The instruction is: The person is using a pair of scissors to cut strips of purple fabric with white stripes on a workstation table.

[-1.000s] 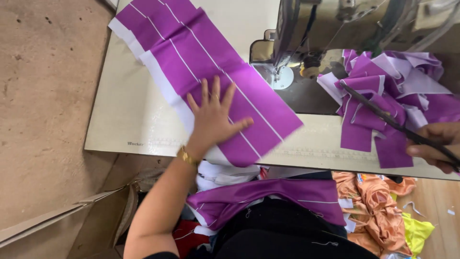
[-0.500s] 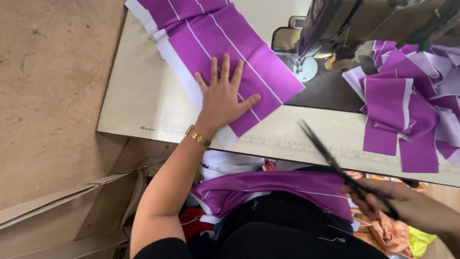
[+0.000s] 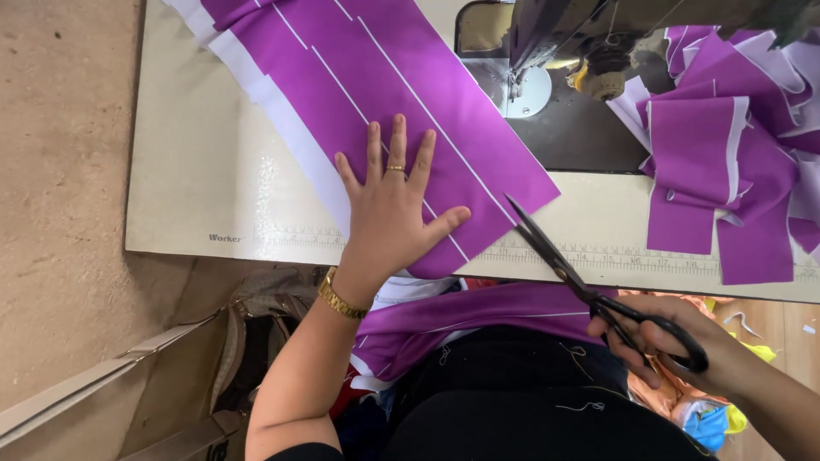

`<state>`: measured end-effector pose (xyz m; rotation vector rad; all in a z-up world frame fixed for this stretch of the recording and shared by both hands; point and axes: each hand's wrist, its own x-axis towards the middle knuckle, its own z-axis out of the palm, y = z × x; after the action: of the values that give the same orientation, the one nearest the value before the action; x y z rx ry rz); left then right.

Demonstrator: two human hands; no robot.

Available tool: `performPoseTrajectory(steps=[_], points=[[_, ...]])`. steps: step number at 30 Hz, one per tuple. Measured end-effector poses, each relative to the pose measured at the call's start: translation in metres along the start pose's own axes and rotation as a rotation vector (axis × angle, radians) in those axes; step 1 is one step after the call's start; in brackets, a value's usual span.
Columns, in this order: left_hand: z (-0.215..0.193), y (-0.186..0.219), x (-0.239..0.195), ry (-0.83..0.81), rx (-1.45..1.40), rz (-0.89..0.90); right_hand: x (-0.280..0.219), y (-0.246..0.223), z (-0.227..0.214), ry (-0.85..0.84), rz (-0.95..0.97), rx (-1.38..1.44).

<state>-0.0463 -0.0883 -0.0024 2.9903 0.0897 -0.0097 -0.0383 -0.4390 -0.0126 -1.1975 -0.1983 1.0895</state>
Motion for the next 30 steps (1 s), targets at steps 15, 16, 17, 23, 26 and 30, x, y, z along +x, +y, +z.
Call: performPoseTrajectory(steps=[15,16,17,23,26,30], points=[[0.004,0.008,-0.009,-0.023,0.051,-0.007,0.001,0.006,0.006,0.089,0.129,-0.28],[0.003,0.008,-0.008,-0.021,0.051,-0.004,0.0,0.005,0.007,0.091,0.127,-0.28],[0.003,0.009,-0.008,-0.022,0.048,-0.007,-0.001,0.005,0.009,0.102,0.14,-0.257],[0.001,0.011,-0.01,-0.017,0.021,-0.019,-0.006,0.013,0.01,0.148,0.169,-0.258],[0.002,0.011,-0.01,-0.009,0.03,-0.02,-0.008,0.012,0.012,0.181,0.19,-0.304],[0.004,0.01,-0.011,0.006,0.043,-0.017,-0.011,0.008,0.014,0.146,0.166,-0.324]])
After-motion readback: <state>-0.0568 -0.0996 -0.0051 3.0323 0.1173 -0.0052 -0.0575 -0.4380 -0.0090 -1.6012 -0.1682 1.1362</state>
